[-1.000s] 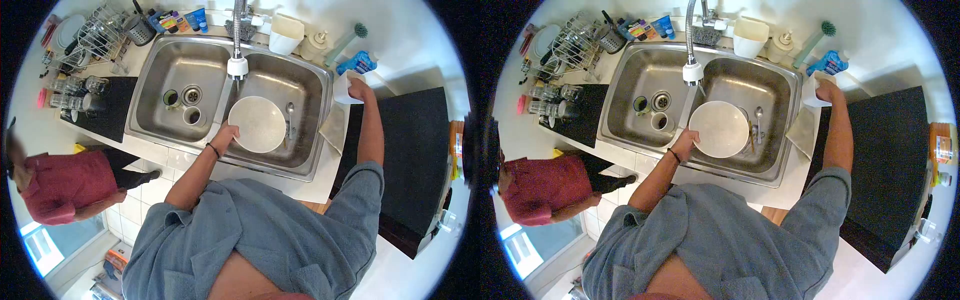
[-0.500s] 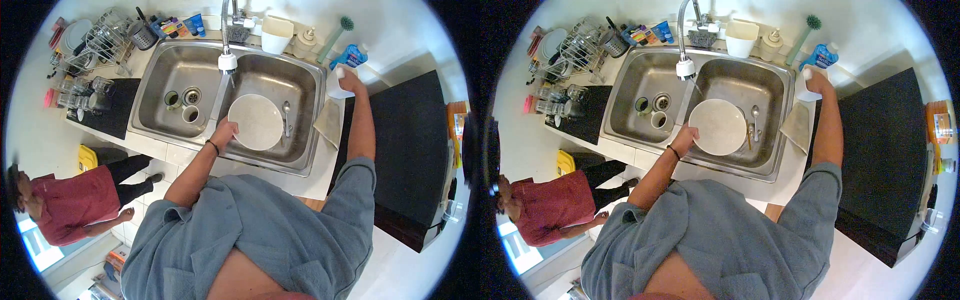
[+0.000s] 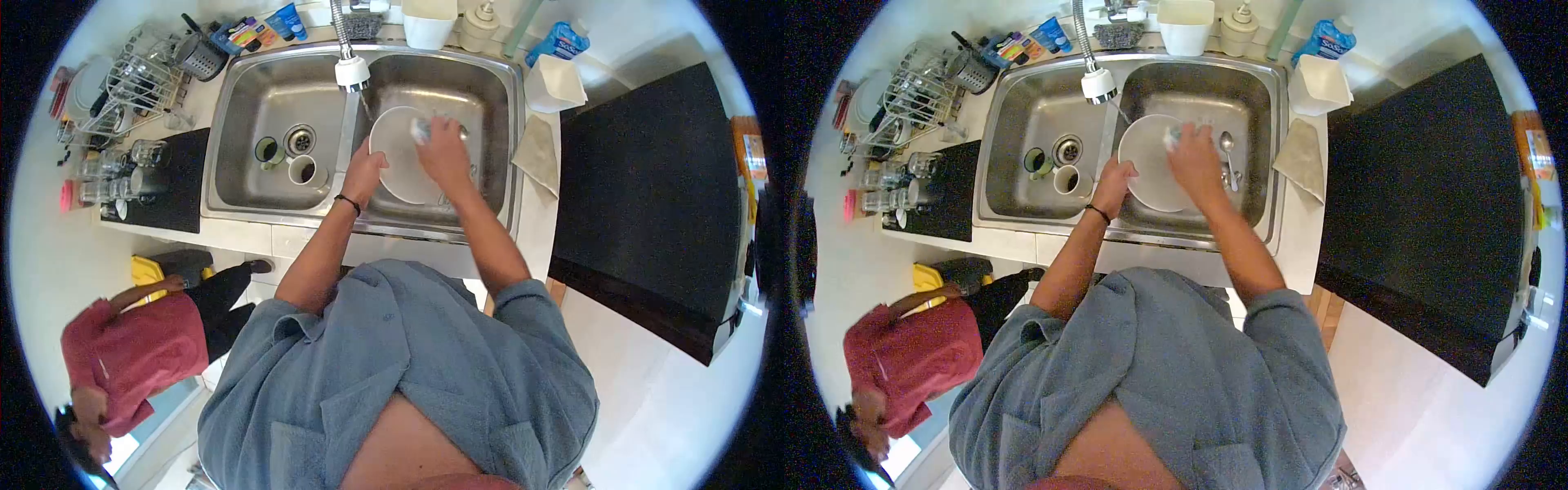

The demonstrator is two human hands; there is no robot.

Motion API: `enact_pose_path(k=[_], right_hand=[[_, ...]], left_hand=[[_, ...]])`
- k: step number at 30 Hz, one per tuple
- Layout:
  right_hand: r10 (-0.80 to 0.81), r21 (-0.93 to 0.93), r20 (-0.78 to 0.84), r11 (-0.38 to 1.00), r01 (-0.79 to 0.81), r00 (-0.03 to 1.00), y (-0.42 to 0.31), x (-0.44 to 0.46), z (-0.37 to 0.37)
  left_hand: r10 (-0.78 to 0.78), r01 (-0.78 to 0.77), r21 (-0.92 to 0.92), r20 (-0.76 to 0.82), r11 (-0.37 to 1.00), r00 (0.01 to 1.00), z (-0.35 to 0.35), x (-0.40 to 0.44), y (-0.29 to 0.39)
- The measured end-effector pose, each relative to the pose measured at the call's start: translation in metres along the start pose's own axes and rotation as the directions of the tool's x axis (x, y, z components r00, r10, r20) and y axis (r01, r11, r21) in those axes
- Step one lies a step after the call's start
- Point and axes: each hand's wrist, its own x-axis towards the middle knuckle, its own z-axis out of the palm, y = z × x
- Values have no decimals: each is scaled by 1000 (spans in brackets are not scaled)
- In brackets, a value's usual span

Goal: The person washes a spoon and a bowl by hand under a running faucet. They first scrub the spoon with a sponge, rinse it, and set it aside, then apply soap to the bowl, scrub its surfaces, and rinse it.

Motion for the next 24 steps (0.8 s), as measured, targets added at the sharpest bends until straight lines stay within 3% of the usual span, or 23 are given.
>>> enact_pose_path(k=[3, 5, 6, 9, 10, 13, 14, 15, 17, 18, 21, 22, 24], right_hand=[[-125, 121, -13, 985, 125, 992, -4, 5, 39], [-203, 301, 93, 939, 167, 975, -31, -11, 22], [-210, 284, 222, 948, 143, 952, -32, -19, 15], [-161, -109, 374, 970, 216, 913, -19, -30, -5], [-17, -217, 277, 973, 79, 961, -12, -26, 8], [-57, -66, -140, 997, 48, 989, -13, -9, 28], [-10, 93, -169, 995, 26, 986, -26, -6, 33], [-74, 157, -113, 983, 91, 991, -30, -10, 34], [-214, 300, -19, 931, 209, 977, -45, -26, 35], [-172, 331, 208, 939, 97, 963, -45, -36, 24], [-326, 272, 253, 927, 257, 911, -18, -52, 20], [-235, 66, 337, 972, 226, 912, -10, -51, 25], [-222, 18, 130, 975, 222, 966, -11, -43, 41]], left_hand=[[171, -164, 192, -25, 968, 985, 8, -16, 24], [72, -72, -17, -3, 997, 997, -9, 5, -4], [27, -25, -118, 15, 993, 1000, -18, 15, -12], [73, -73, 34, -25, 997, 997, -32, 16, -7], [74, -73, 38, -19, 997, 997, -34, 15, -10], [53, -55, 112, 20, 992, 998, -27, 11, -5], [28, -32, 173, 29, 984, 999, -22, 6, 4], [1, -9, 236, 34, 972, 999, -20, 1, 10], [26, -25, 135, -4, 991, 1000, -26, 8, -2], [41, -38, 84, -26, 996, 999, -31, 13, -6], [113, -109, 104, -39, 989, 993, -42, 14, -9], [92, -85, 188, -31, 979, 995, -42, 11, -10], [55, -50, 353, -4, 934, 998, -34, 6, -10]])
